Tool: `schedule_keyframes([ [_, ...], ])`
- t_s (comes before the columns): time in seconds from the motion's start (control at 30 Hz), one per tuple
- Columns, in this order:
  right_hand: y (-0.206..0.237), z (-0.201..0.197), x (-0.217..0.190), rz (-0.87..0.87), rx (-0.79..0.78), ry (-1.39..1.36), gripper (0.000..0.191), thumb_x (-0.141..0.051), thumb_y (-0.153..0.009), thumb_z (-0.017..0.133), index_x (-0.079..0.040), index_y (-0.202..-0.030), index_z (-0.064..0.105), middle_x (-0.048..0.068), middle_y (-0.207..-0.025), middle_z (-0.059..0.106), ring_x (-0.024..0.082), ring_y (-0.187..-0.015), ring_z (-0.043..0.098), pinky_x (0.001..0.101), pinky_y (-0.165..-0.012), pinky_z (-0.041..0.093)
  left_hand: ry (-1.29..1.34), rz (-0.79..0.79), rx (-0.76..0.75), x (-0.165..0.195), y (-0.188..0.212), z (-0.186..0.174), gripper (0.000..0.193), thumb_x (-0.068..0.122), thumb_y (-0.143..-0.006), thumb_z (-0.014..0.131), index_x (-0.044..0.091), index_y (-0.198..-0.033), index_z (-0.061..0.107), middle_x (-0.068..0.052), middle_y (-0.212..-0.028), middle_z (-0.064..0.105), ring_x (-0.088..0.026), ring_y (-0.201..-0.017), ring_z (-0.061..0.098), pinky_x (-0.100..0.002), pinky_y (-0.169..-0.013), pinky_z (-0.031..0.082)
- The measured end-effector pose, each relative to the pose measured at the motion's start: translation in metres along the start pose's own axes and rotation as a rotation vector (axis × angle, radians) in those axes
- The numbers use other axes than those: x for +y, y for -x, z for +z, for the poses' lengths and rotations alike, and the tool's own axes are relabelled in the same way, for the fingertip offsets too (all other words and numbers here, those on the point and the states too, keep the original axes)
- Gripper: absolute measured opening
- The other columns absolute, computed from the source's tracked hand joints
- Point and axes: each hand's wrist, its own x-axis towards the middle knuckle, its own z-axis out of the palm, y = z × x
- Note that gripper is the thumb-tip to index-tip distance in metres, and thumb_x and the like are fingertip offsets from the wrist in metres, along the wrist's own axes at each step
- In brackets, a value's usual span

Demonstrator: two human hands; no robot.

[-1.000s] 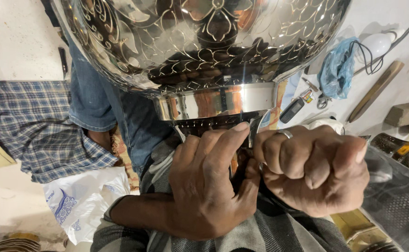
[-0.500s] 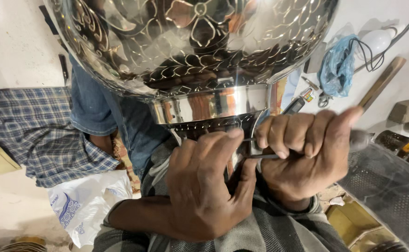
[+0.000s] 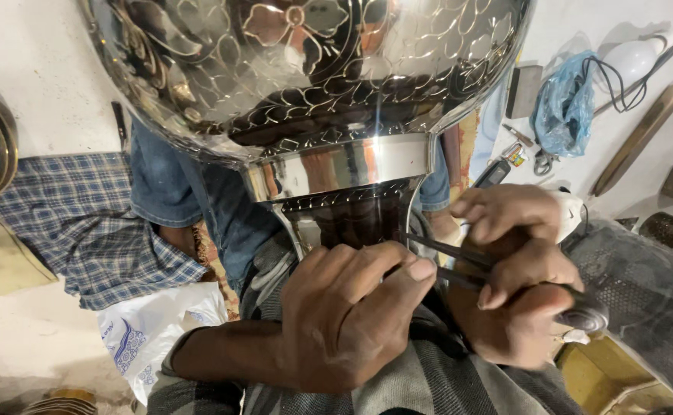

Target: The person holds a polished metal vessel and uses a small chisel to carve decorative patterns into its surface. They rotate the vessel periodically to access different areas while continuing to engrave.

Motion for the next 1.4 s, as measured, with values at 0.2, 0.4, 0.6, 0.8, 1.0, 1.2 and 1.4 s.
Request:
schedule_keyframes([
  [0.2,-0.017,-0.056,-0.033,0.075,-0.405,0.338,0.025,-0.021,-0.094,0.065,0.002,-0.100,0.074,0.014,-0.085,0.075,0.014,-0.064,0.068,0.0285,-0.056,0.055,0.003,-0.028,0.015,0.001,0.005,-0.002,0.067,-0.002,-0.092,0.082,0.010,-0.141,0.037,-0.011,-0.110,0.069,-0.021,-0.081,0.065,-0.037,-0.067,0.044],
  [0.4,-0.058,-0.073,-0.055,-0.180,-0.904,0.661,0.028,-0.010,-0.081,0.071,0.006,-0.104,0.068,0.018,-0.087,0.073,0.012,-0.061,0.073,0.0233,-0.047,0.055,0.022,-0.080,0.044,0.002,0.008,0.005,0.071,-0.005,-0.089,0.081,0.012,-0.142,0.036,-0.010,-0.104,0.069,-0.020,-0.079,0.065,-0.036,-0.066,0.046],
  [0.6,-0.067,-0.073,-0.051,-0.455,-1.203,0.973,0.042,-0.024,-0.075,0.076,-0.009,-0.115,0.075,0.004,-0.063,0.067,0.007,-0.033,0.055,0.0280,-0.025,0.041,0.025,-0.186,0.104,0.002,0.016,0.008,0.077,0.007,-0.087,0.084,0.014,-0.142,0.031,-0.016,-0.116,0.057,-0.027,-0.096,0.064,-0.048,-0.079,0.047],
  [0.8,-0.064,-0.066,-0.054,-0.539,-1.369,1.172,0.072,-0.039,-0.067,0.077,-0.016,-0.134,0.068,0.004,-0.075,0.069,0.010,-0.033,0.052,0.0305,-0.023,0.044,-0.021,-0.233,0.052,0.001,0.019,-0.001,0.076,0.009,-0.093,0.081,0.013,-0.148,0.029,-0.018,-0.131,0.054,-0.030,-0.104,0.063,-0.049,-0.085,0.046],
  [1.0,-0.066,-0.062,-0.050,-0.243,-1.253,1.032,0.057,-0.040,-0.082,0.075,-0.011,-0.130,0.068,0.001,-0.072,0.065,0.008,-0.035,0.052,0.0295,-0.024,0.040,-0.006,-0.225,0.101,-0.003,0.017,0.001,0.075,0.011,-0.092,0.081,0.012,-0.147,0.030,-0.018,-0.131,0.054,-0.030,-0.107,0.064,-0.047,-0.088,0.048],
  [1.2,-0.059,-0.063,-0.055,-0.539,-1.330,1.279,0.053,-0.033,-0.083,0.069,-0.011,-0.131,0.072,0.002,-0.064,0.060,0.008,-0.032,0.045,0.0278,-0.021,0.036,0.047,-0.203,0.091,-0.006,0.022,-0.003,0.079,0.010,-0.093,0.082,0.011,-0.148,0.026,-0.018,-0.128,0.056,-0.029,-0.107,0.065,-0.047,-0.092,0.047],
  [1.4,-0.089,-0.029,-0.059,-1.357,-1.227,1.222,0.041,-0.033,-0.094,0.063,-0.004,-0.119,0.077,0.004,-0.056,0.049,0.006,-0.034,0.037,0.0185,-0.030,0.023,0.223,-0.146,0.240,-0.003,0.027,-0.004,0.083,0.018,-0.090,0.087,0.016,-0.146,0.026,-0.018,-0.129,0.052,-0.025,-0.106,0.060,-0.042,-0.090,0.050],
])
